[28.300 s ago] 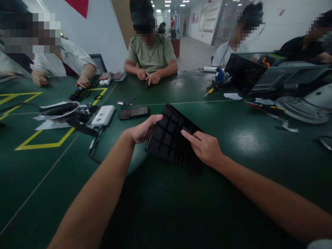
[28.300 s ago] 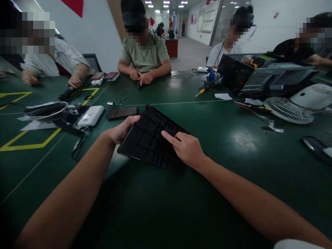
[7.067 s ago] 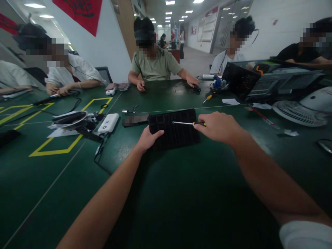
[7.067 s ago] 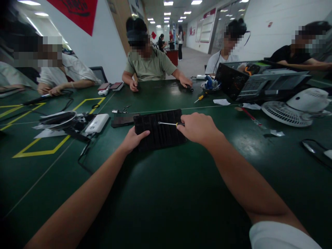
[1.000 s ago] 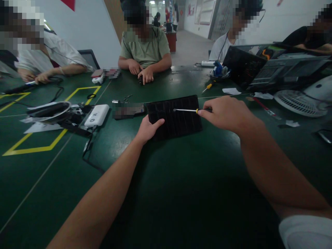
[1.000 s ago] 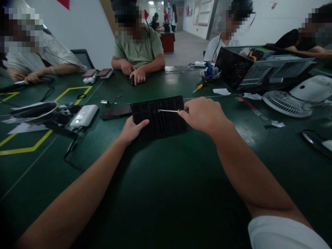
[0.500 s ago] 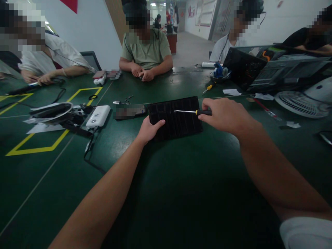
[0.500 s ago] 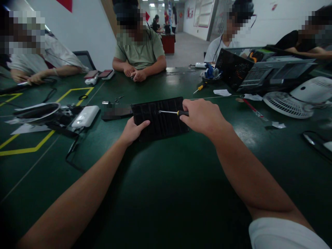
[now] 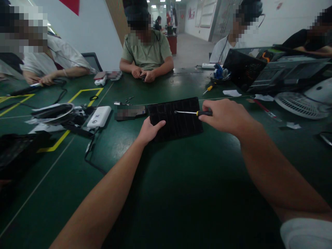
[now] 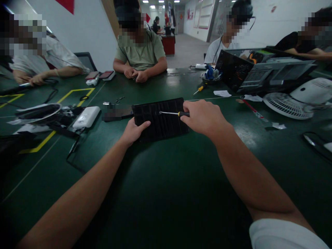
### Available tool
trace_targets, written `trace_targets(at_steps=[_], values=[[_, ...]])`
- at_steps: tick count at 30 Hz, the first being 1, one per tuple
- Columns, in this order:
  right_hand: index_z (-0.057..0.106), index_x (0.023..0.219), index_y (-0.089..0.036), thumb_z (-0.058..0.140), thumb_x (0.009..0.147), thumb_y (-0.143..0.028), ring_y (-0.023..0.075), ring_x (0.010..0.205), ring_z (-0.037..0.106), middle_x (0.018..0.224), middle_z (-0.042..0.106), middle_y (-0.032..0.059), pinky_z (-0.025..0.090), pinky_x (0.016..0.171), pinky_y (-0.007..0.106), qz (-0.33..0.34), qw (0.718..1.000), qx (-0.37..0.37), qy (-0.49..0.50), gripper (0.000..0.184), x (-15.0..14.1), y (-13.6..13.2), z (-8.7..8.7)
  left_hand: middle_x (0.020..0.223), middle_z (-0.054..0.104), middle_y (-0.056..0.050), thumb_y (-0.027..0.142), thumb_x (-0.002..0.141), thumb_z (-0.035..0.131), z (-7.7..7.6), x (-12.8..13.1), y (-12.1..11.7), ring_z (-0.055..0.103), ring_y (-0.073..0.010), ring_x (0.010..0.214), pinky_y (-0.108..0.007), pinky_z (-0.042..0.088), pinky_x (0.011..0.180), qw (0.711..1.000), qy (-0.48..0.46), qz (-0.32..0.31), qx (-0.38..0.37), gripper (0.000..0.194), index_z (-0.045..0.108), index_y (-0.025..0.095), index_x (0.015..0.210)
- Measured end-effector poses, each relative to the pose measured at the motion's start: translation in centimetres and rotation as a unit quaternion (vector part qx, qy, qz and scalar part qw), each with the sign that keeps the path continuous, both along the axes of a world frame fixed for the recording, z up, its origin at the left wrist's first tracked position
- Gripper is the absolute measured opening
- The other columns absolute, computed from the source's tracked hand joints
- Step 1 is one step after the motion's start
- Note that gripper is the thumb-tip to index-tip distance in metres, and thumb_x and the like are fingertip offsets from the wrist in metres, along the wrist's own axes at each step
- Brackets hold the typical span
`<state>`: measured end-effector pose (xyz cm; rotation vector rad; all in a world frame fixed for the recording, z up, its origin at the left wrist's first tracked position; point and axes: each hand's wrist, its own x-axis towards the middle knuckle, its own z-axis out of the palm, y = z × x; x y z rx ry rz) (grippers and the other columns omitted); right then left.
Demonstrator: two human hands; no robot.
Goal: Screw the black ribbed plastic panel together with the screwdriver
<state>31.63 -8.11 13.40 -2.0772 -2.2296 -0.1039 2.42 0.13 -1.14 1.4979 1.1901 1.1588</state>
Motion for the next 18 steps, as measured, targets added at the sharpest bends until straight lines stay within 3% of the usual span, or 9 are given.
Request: trace_targets(at_steps=[18], values=[[0.085, 0.116, -0.029, 0.062, 0.103, -0.050, 0.0366, 0.098, 0.074, 0.110, 0.083, 0.0147, 0.048, 0.074, 0.044, -0.002, 1.000, -0.008, 0.000, 0.034, 0.06, 0.04, 0.11, 0.133, 0.084, -0.016, 0.044, 0.086, 0.089, 0.23, -0.01, -0.11, 0.078, -0.0387, 0.129, -0.064, 0.060, 0.118, 1.000, 0.020, -0.006, 0.009, 0.049, 0.074, 0.018, 0.125]])
